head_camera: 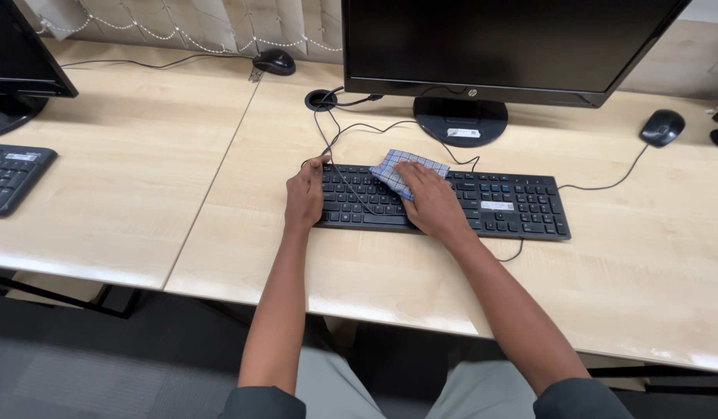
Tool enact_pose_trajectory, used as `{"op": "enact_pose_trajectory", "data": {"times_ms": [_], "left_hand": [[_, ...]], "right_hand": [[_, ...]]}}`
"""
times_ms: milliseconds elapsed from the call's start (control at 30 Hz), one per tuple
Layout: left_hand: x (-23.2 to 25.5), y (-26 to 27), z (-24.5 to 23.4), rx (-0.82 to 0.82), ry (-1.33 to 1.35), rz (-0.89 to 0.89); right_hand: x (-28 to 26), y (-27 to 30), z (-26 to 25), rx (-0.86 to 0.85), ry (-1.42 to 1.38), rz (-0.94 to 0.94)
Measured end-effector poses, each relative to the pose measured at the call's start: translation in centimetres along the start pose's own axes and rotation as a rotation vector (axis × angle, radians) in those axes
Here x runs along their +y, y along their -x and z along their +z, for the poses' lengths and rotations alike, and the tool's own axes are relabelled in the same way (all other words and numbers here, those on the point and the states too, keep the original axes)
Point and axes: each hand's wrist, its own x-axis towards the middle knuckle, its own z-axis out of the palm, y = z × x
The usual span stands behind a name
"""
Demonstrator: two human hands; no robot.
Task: The person wipes a black keyboard and monitor with a cloth. They then move to a second keyboard and continue wiping it thoroughly.
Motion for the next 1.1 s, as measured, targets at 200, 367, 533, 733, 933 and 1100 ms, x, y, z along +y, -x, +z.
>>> {"op": "enact_pose_trajectory", "data": {"times_ms": [200,367,533,733,933,1100], "left_hand": [[-1.2,-0.6,0.3,0.01,0.057,0.138],[-2.0,-1.5,0.7,-0.014,0.056,0.162],[-1.3,-3.4,1.2,-0.058,0.175,0.098],[-2.2,-3.5,1.0,-0.149,0.334,0.079],[-3.2,-3.8,1.0,-0.145,0.485,0.058],[-5.1,-4.4,1.2,-0.141,0.749,-0.018]], "right_hand": [[1.3,0.2,-0.1,0.124,0.08,0.033],[-0.4,-0.2,1.5,-0.148,0.152,-0.076],[-2.2,-1.5,0.8,-0.208,0.121,-0.04],[-4.0,-3.5,2.5,-0.347,0.141,-0.116],[-5.3,-7.1,5.0,-0.311,0.016,-0.093],[-6.7,-6.5,5.5,-0.255,0.189,-0.255]]}}
